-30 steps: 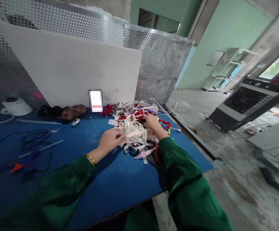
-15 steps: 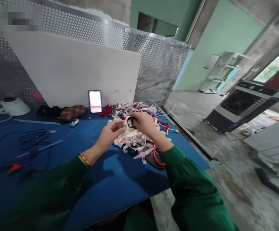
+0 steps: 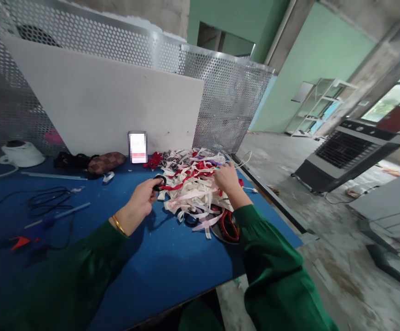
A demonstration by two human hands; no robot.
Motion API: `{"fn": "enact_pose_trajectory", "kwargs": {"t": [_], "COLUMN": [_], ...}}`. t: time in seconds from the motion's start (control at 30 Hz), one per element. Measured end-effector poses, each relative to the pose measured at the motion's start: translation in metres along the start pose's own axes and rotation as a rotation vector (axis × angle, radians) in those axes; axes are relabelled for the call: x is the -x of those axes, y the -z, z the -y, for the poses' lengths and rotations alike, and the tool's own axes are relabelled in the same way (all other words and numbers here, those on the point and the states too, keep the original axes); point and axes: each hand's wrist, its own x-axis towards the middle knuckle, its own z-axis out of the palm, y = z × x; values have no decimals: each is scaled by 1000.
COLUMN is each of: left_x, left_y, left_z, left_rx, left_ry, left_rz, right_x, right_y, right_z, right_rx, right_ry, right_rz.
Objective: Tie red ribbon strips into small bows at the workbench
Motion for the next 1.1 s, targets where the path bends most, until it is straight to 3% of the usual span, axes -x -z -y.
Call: {"fn": "enact_pose_trajectory", "kwargs": {"t": [0.07, 0.23, 0.37, 0.6, 0.8, 0.97, 1.1], "left_x": [1, 2, 1, -3, -2, 1, 5], "left_y": [1, 3, 9, 21, 24, 21, 16], "left_z": [-5, -19, -35, -60, -65, -61, -58], "left_rx": [36, 94, 123, 309, 383, 382, 323], "left_ry": [10, 12, -17, -25, 1, 32, 23], "left_rz": [-99, -204, -244, -129, -76, -74, 8], "right_x": [3, 1, 1, 10, 19, 25, 24], "right_y": [-5, -17, -22, -18, -20, -26, -13], "right_z": [-2, 15, 30, 35, 28, 35, 29], "right_rx": [-44, -364, -470, -434, -785, -474, -605], "right_ry": [-44, -94, 3, 28, 133, 201, 66], "right_rz": [-24, 146, 232, 146, 264, 121, 26]}}
